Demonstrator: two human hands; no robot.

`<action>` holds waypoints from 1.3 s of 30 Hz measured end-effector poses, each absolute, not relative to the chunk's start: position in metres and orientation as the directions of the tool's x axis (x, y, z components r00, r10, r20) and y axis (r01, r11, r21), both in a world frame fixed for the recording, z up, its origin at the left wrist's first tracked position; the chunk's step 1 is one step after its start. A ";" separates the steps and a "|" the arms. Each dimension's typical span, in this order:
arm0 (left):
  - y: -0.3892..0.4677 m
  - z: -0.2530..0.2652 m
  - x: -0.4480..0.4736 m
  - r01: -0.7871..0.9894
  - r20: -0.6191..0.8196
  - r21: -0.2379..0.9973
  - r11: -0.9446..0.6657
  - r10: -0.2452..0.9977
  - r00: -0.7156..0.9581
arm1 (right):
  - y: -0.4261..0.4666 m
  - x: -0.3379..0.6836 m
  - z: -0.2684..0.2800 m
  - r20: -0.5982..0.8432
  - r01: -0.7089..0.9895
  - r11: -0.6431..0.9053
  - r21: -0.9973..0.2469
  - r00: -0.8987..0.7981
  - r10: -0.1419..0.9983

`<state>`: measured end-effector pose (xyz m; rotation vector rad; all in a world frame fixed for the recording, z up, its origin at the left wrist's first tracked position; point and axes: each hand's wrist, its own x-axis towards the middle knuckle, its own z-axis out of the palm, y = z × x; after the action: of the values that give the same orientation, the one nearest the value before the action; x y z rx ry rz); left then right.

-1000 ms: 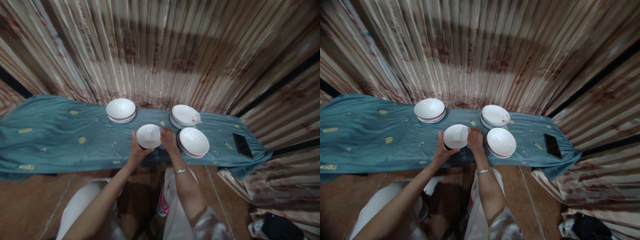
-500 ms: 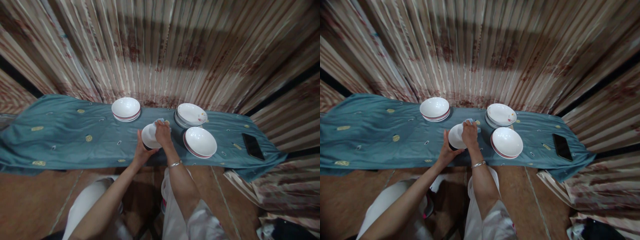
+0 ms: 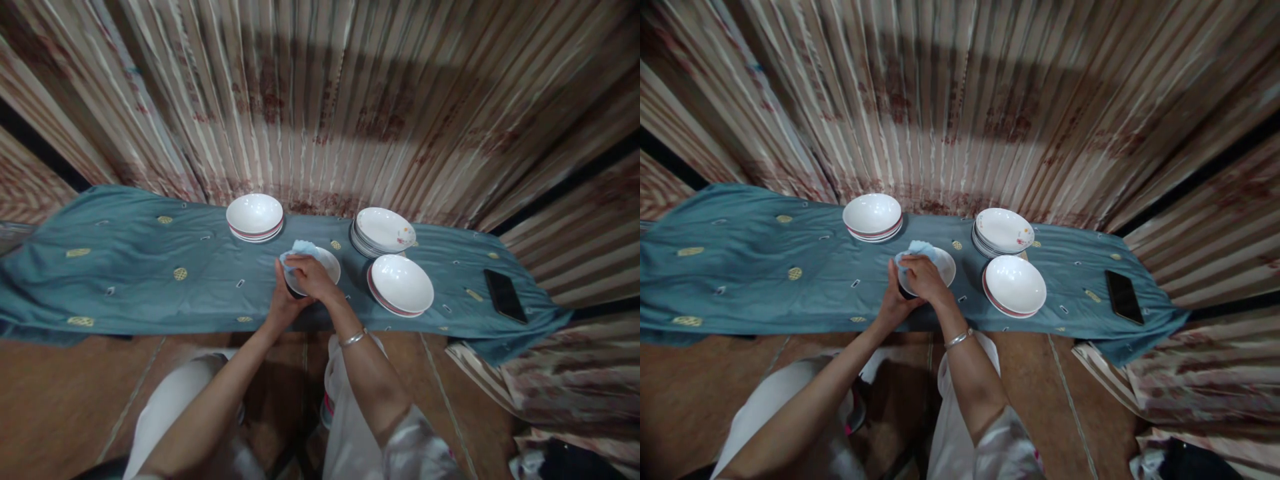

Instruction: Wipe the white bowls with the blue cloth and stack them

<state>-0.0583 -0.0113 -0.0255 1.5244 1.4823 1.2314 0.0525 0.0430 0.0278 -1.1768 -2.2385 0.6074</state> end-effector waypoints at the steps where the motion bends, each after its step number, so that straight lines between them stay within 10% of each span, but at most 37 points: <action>1: -0.011 -0.027 -0.059 0.351 0.175 0.927 -0.131 0.980 -0.096 | 0.041 0.054 0.028 0.231 0.583 0.507 -0.635 -0.483 0.845; 26: -0.005 -0.028 -0.062 0.238 0.217 0.951 -0.195 0.974 -0.070 | 0.003 0.138 0.058 -0.106 0.281 0.029 -0.959 -0.451 0.886; 39: -0.003 -0.029 -0.062 0.266 0.231 0.944 -0.197 0.968 -0.103 | -0.005 0.142 0.045 -0.113 0.767 -0.040 -0.641 -0.042 0.993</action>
<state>-0.0622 -0.0025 -0.0293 1.5015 1.3916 1.3413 0.1422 -0.0048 0.0446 -1.8539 -1.8557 0.7946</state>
